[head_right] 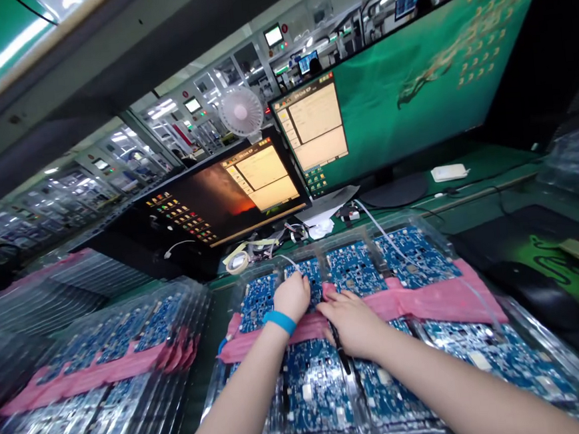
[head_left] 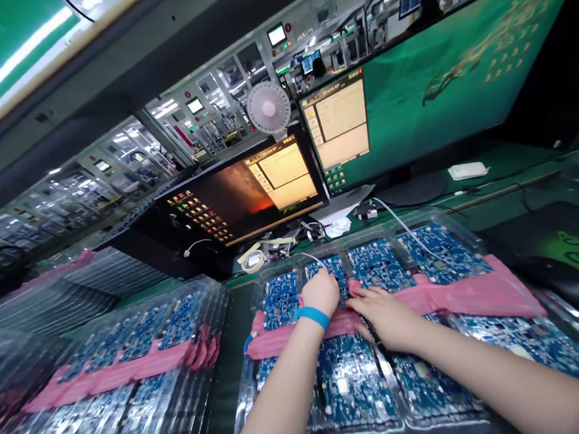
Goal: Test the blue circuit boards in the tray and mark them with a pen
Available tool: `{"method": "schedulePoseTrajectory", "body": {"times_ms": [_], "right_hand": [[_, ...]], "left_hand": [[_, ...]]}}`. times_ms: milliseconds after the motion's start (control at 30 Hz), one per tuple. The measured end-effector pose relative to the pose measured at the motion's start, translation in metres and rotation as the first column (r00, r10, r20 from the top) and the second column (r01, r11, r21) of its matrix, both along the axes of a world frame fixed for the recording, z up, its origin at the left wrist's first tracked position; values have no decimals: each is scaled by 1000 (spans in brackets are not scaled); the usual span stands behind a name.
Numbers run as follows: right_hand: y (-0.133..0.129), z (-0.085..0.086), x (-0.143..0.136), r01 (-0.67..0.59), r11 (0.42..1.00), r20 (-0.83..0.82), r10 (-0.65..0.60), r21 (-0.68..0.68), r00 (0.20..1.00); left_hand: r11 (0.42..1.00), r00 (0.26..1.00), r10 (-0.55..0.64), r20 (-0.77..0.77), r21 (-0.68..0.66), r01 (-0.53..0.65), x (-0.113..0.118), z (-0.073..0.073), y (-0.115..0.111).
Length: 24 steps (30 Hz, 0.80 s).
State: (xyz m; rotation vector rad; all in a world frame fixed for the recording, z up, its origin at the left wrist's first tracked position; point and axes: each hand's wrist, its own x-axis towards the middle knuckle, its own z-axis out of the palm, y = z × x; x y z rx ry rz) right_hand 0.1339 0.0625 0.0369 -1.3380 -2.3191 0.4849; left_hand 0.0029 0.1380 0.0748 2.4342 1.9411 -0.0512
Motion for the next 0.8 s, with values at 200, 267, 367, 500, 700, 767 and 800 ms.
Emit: {"method": "schedulePoseTrajectory", "body": {"times_ms": [200, 267, 367, 500, 700, 767, 800], "right_hand": [[0, -4, 3, 4, 1000, -10, -4, 3, 1000], [0, -6, 5, -4, 1000, -12, 4, 0, 1000], [0, -8, 6, -5, 1000, -15, 4, -2, 1000], [-1, -8, 7, 2, 1000, -14, -2, -9, 1000], [-2, -6, 9, 13, 1000, -11, -13, -17, 1000], [-3, -6, 9, 15, 1000, -9, -15, -22, 1000], [-2, -7, 9, 15, 1000, -8, -15, -25, 1000]], "left_hand": [[999, 995, -33, 90, -32, 36, -22, 17, -65], [996, 992, -49, 117, -65, 57, -32, 15, -94], [982, 969, -119, 218, -115, 147, -42, 7, -124], [978, 939, -147, 311, -98, 186, -43, -4, -132], [984, 935, -142, 326, -54, 168, -40, -6, -129], [984, 937, -147, 317, -46, 170, -39, -6, -130], [984, 939, -149, 310, -44, 171, -39, -7, -130]]}}
